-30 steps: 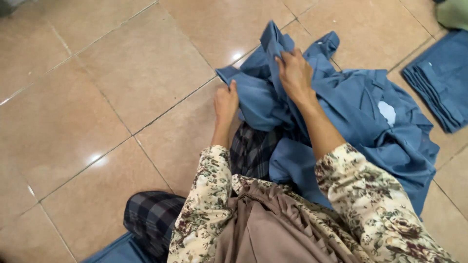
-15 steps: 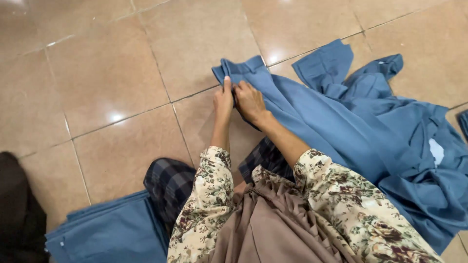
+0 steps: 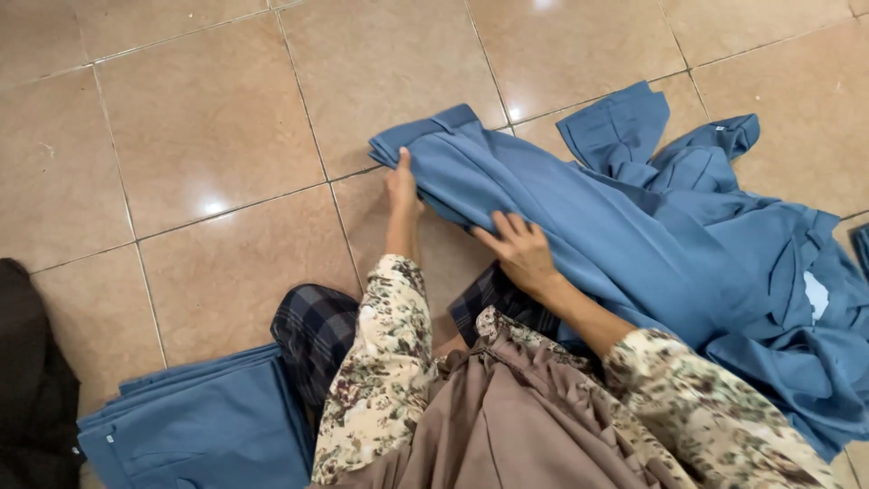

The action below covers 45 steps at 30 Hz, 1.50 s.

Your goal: A person sits on the floor and folds blue pants into neat rectangles before stacking them.

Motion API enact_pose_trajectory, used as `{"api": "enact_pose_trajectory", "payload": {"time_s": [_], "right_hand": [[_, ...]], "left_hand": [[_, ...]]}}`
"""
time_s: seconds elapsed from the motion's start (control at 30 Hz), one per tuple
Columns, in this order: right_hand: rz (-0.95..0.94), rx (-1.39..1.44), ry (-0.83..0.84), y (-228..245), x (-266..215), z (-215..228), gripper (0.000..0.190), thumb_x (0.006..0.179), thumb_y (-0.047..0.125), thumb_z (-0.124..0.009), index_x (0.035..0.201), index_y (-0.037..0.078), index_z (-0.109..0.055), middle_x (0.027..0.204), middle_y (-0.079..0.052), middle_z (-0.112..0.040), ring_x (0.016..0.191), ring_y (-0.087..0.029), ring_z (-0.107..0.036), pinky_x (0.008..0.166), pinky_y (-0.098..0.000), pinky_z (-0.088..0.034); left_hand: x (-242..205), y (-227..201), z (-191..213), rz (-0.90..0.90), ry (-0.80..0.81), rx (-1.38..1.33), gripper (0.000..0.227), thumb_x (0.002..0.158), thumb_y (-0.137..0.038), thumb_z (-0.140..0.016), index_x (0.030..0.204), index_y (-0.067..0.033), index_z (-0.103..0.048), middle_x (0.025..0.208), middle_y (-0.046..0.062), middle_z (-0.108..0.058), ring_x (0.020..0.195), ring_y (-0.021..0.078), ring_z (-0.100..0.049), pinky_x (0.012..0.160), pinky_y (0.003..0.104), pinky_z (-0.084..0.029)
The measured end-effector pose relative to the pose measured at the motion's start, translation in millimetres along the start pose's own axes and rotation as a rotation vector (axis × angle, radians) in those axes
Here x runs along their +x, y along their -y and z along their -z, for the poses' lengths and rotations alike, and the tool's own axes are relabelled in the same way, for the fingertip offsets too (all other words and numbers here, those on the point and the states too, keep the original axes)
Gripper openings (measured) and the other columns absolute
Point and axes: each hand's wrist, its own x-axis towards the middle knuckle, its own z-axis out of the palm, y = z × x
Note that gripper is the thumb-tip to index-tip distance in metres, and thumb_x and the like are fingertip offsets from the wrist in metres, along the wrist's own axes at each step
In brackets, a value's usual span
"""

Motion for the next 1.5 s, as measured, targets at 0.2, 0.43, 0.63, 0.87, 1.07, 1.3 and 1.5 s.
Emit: {"api": "enact_pose_trajectory", "payload": {"time_s": [0.2,0.43,0.63,0.87,1.07,1.3,1.5], "right_hand": [[-0.044,-0.086,0.068,-29,-40,3,0.011,0.084,0.017,-0.063,0.079,0.021,-0.072,0.134,-0.012,-0.066,0.117,-0.030,-0.065,0.069,-0.0374,-0.047],[-0.130,-0.239,0.002,-80,63,-16,0.008,0.074,0.025,-0.076,0.070,0.018,-0.075,0.127,-0.010,-0.066,0.104,-0.031,-0.065,0.066,-0.0399,-0.048],[-0.061,-0.193,-0.300,-47,109,-37,0.021,0.088,0.016,-0.064,0.068,0.024,-0.060,0.112,-0.006,-0.059,0.094,-0.029,-0.056,0.073,-0.0414,-0.040],[0.137,0.090,-0.015,31,37,-89,0.014,0.082,0.019,-0.061,0.068,0.019,-0.059,0.095,-0.005,-0.055,0.084,-0.029,-0.054,0.061,-0.0409,-0.038],[0.075,0.005,-0.018,57,34,-80,0.027,0.080,0.045,-0.069,0.080,0.018,-0.065,0.109,-0.010,-0.059,0.085,-0.029,-0.057,0.058,-0.0402,-0.042],[0.123,0.098,-0.143,92,83,-103,0.021,0.087,0.035,-0.068,0.074,0.021,-0.061,0.108,-0.012,-0.058,0.082,-0.030,-0.057,0.055,-0.0383,-0.040],[0.106,0.024,-0.065,110,88,-96,0.022,0.079,0.027,-0.067,0.058,0.018,-0.063,0.104,-0.011,-0.059,0.083,-0.030,-0.055,0.052,-0.0370,-0.039]], "left_hand": [[44,-25,32,0.011,-0.046,-0.146,0.087,0.095,-0.047,-0.070,0.150,0.0103,-0.035,0.153,0.039,-0.035,0.145,0.0552,-0.029,0.111,0.076,-0.025],[-16,-98,67,-0.039,0.011,-0.408,0.095,0.094,-0.046,-0.065,0.156,0.0093,-0.019,0.158,0.042,-0.020,0.144,0.0630,-0.022,0.109,0.080,-0.026],[68,-79,139,-0.026,-0.124,-0.439,0.112,0.083,-0.068,-0.068,0.158,0.0013,-0.020,0.159,0.036,-0.020,0.144,0.0587,-0.028,0.101,0.082,-0.034],[91,-64,206,0.019,-0.178,-0.563,0.100,0.091,-0.055,-0.072,0.160,-0.0050,-0.019,0.164,0.031,-0.016,0.148,0.0565,-0.019,0.108,0.082,-0.025],[80,-69,207,0.021,-0.192,-0.596,0.102,0.092,-0.050,-0.072,0.161,-0.0024,-0.015,0.165,0.033,-0.012,0.148,0.0562,-0.017,0.108,0.082,-0.023],[30,-108,207,0.006,-0.144,-0.537,0.096,0.094,-0.053,-0.066,0.161,-0.0035,-0.017,0.166,0.032,-0.009,0.149,0.0567,-0.014,0.109,0.081,-0.024],[85,-87,234,-0.067,-0.270,-0.566,0.097,0.093,-0.053,-0.072,0.159,-0.0017,-0.024,0.164,0.032,-0.012,0.148,0.0571,-0.016,0.108,0.082,-0.023]]}}
